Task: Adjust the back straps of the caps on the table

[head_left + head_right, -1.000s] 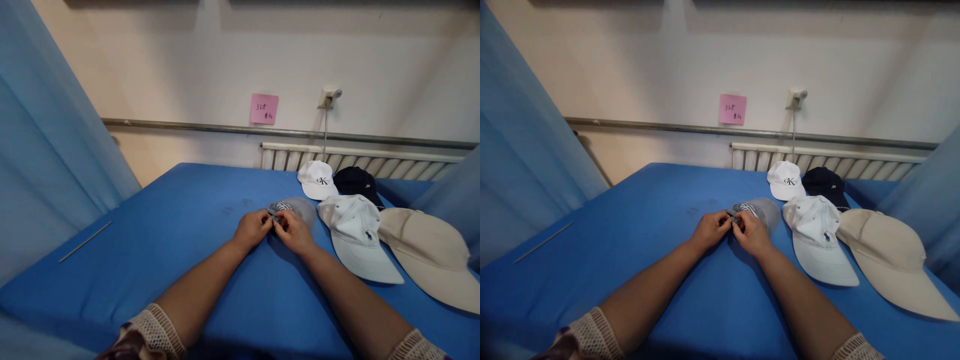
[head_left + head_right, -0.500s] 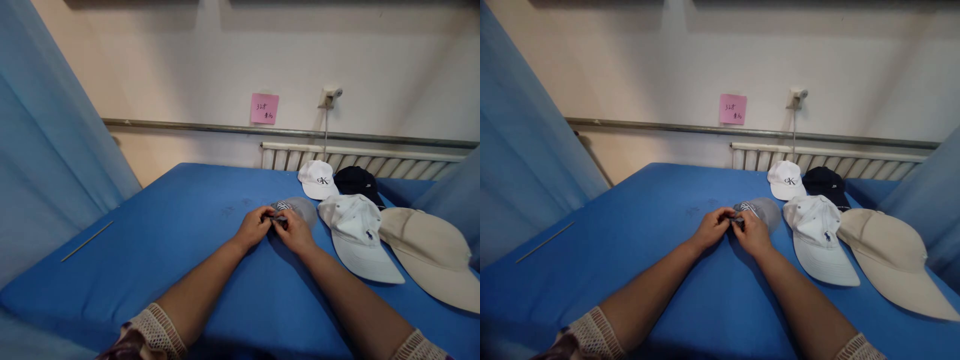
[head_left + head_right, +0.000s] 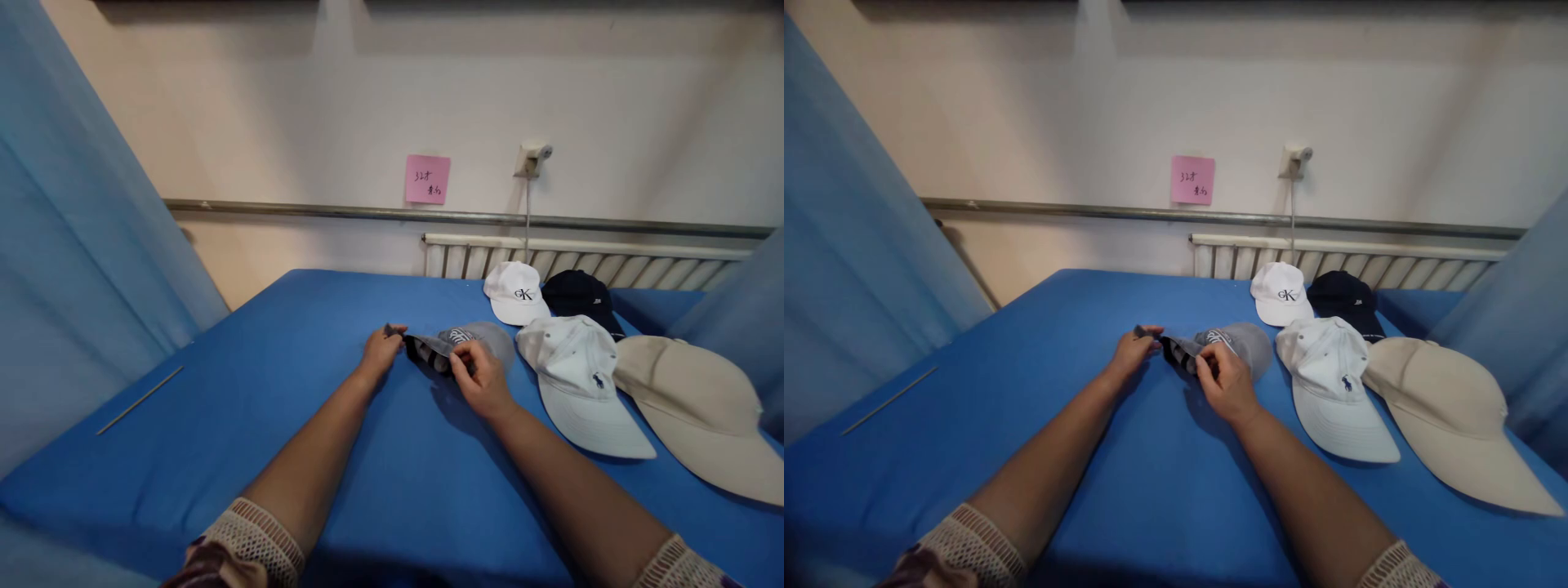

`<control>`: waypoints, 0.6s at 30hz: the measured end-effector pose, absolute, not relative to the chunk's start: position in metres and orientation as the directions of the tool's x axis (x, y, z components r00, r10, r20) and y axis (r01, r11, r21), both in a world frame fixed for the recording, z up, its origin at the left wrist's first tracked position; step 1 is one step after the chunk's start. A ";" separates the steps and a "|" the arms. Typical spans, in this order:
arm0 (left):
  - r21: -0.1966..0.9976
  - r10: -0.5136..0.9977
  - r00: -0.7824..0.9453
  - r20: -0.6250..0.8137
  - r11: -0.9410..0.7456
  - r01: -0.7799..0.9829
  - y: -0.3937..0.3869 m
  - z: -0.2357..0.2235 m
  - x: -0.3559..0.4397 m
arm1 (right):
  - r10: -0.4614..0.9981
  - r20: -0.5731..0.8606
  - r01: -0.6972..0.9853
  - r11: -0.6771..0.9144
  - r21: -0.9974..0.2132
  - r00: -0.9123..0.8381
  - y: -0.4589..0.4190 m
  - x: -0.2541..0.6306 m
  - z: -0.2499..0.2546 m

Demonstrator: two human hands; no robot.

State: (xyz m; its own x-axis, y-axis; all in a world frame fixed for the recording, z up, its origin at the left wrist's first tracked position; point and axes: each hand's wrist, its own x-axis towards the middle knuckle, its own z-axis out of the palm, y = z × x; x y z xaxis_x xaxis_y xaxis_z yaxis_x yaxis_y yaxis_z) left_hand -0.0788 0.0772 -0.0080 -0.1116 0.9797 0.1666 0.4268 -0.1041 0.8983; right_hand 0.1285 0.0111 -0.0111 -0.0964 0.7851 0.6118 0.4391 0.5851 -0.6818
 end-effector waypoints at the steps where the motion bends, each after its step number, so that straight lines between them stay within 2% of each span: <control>1: 0.891 0.978 -0.115 0.174 -0.107 0.441 0.078 -0.005 -0.082 | 0.795 0.605 0.417 0.568 -0.710 -0.054 0.014 0.130 -0.013; 3: 0.856 0.956 -0.182 0.229 -0.109 0.505 0.076 0.002 -0.087 | 0.797 0.600 0.402 0.526 -0.749 0.075 0.022 0.135 -0.017; 5: 0.794 0.896 -0.276 0.347 -0.124 0.595 0.071 0.011 -0.088 | 0.776 0.592 0.453 0.458 -0.765 0.217 0.034 0.144 -0.022; 7: 0.732 0.827 -0.313 0.467 -0.163 0.662 0.065 0.020 -0.087 | 0.780 0.549 0.563 0.319 -0.762 0.301 0.046 0.155 -0.029; 9: 0.706 0.827 -0.260 0.499 -0.214 0.676 0.058 0.027 -0.084 | 0.824 0.450 0.646 0.140 -0.750 0.344 0.057 0.164 -0.038; 11: 0.730 0.910 -0.137 0.391 -0.216 0.648 0.050 0.029 -0.077 | 0.857 0.352 0.679 0.002 -0.734 0.377 0.064 0.171 -0.047; 13: 0.792 0.987 0.081 0.142 -0.162 0.589 0.042 0.025 -0.069 | 0.864 0.309 0.678 -0.050 -0.734 0.398 0.070 0.176 -0.054; 15: 0.821 0.941 0.321 -0.107 -0.098 0.562 0.035 0.018 -0.062 | 0.851 0.326 0.664 -0.035 -0.747 0.411 0.075 0.181 -0.058; 16: 0.812 0.905 0.393 -0.165 -0.102 0.575 0.033 0.014 -0.059 | 0.844 0.344 0.654 -0.010 -0.756 0.410 0.078 0.184 -0.059; 18: 0.762 0.901 0.419 -0.113 -0.192 0.619 0.034 0.008 -0.057 | 0.840 0.388 0.641 0.064 -0.765 0.379 0.083 0.190 -0.059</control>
